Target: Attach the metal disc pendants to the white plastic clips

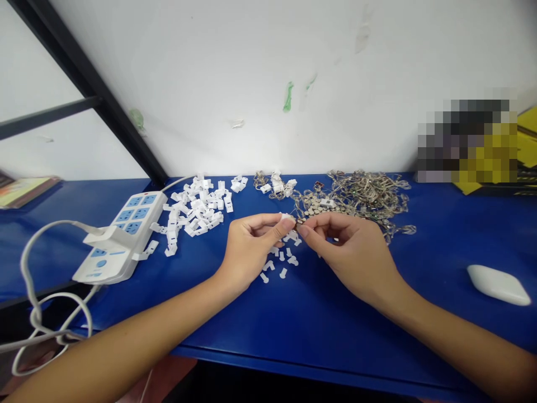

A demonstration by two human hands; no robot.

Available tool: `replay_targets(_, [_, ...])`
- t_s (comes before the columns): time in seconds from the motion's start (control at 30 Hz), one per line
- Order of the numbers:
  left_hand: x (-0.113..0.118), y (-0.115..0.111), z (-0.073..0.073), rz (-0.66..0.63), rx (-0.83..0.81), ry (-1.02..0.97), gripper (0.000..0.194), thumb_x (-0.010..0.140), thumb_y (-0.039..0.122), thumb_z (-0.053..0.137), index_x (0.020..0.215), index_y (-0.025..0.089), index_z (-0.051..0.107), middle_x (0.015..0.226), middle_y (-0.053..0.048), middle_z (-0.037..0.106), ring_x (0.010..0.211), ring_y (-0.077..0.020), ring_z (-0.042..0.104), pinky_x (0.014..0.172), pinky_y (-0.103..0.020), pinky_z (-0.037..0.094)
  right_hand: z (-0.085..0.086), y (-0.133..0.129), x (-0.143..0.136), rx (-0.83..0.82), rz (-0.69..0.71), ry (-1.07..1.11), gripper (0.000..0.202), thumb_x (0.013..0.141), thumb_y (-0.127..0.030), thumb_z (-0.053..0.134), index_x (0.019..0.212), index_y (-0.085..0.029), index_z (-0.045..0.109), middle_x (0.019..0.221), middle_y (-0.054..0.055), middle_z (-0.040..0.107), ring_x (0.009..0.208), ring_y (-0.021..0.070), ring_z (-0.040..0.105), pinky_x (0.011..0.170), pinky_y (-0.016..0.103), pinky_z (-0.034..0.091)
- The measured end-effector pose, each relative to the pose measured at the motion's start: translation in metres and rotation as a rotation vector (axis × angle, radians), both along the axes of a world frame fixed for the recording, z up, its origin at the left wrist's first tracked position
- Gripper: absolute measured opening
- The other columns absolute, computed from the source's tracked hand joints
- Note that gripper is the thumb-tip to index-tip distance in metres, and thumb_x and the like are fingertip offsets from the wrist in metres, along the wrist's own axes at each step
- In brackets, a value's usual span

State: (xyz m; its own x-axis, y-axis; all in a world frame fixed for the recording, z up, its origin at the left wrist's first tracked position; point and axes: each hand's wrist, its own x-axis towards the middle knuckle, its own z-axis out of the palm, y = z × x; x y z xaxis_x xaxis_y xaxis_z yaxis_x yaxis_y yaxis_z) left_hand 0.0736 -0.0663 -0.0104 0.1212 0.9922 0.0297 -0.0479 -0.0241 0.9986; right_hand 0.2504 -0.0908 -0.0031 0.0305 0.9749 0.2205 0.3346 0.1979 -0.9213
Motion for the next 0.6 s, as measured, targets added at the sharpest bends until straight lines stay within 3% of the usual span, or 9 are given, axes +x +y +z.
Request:
replay_targets(0.1, [-0.005, 0.005, 0.002, 0.020, 0.052, 0.045, 0.039, 0.082, 0.053, 0.082, 0.102, 0.019, 0.083, 0.100, -0.010, 0.082, 0.095, -0.0256, 0.076, 0.072, -0.034, 0.064, 0.006, 0.004, 0.010, 0.082, -0.074, -0.084, 0.020, 0.086, -0.043, 0.075, 0.081, -0.023, 0.075, 0.061, -0.002, 0.056, 0.057, 0.0121, 0.050, 0.051, 0.026, 0.038])
replay_targets(0.2, [-0.021, 0.017, 0.011, 0.048, 0.238, 0.200, 0.034, 0.086, 0.052, 0.078, 0.102, 0.022, 0.083, 0.101, -0.008, 0.082, 0.091, -0.0240, 0.077, 0.074, -0.035, 0.063, 0.018, 0.018, 0.036, 0.159, -0.174, -0.253, 0.020, 0.084, -0.043, 0.075, 0.081, -0.023, 0.075, 0.062, -0.001, 0.059, 0.056, 0.0132, 0.052, 0.053, 0.028, 0.040])
replay_targets(0.37, [-0.073, 0.048, 0.037, 0.244, 0.702, 0.786, 0.025, 0.087, 0.048, 0.078, 0.093, 0.024, 0.084, 0.102, -0.006, 0.083, 0.096, -0.0263, 0.077, 0.091, -0.039, 0.059, 0.031, 0.047, 0.091, 0.073, -0.318, -0.654, 0.014, 0.079, -0.033, 0.078, 0.072, -0.022, 0.071, 0.060, 0.001, 0.062, 0.056, 0.0153, 0.054, 0.057, 0.033, 0.038])
replay_targets(0.43, [-0.092, 0.059, 0.044, 0.225, 0.731, 1.056, 0.029, 0.089, 0.049, 0.074, 0.097, 0.023, 0.084, 0.105, -0.008, 0.082, 0.101, -0.0306, 0.077, 0.093, -0.042, 0.057, 0.030, 0.053, 0.104, 0.050, -0.331, -0.774, 0.011, 0.078, -0.028, 0.076, 0.071, -0.023, 0.069, 0.063, 0.003, 0.065, 0.057, 0.0174, 0.055, 0.058, 0.035, 0.037])
replay_targets(0.5, [-0.105, 0.066, 0.048, 0.190, 0.661, 1.302, 0.033, 0.090, 0.051, 0.072, 0.100, 0.022, 0.084, 0.101, -0.010, 0.082, 0.095, -0.0341, 0.077, 0.085, -0.045, 0.057, 0.028, 0.055, 0.110, 0.023, -0.309, -0.879, 0.012, 0.078, -0.027, 0.074, 0.069, -0.024, 0.068, 0.065, 0.003, 0.067, 0.057, 0.0186, 0.054, 0.058, 0.036, 0.036])
replay_targets(0.6, [-0.113, 0.069, 0.049, 0.177, 0.571, 1.500, 0.038, 0.091, 0.052, 0.070, 0.105, 0.020, 0.084, 0.095, -0.012, 0.082, 0.088, -0.0354, 0.077, 0.079, -0.045, 0.057, 0.024, 0.054, 0.107, -0.032, -0.294, -0.945, 0.012, 0.080, -0.032, 0.072, 0.071, -0.024, 0.069, 0.067, 0.003, 0.068, 0.057, 0.0183, 0.053, 0.058, 0.036, 0.035])
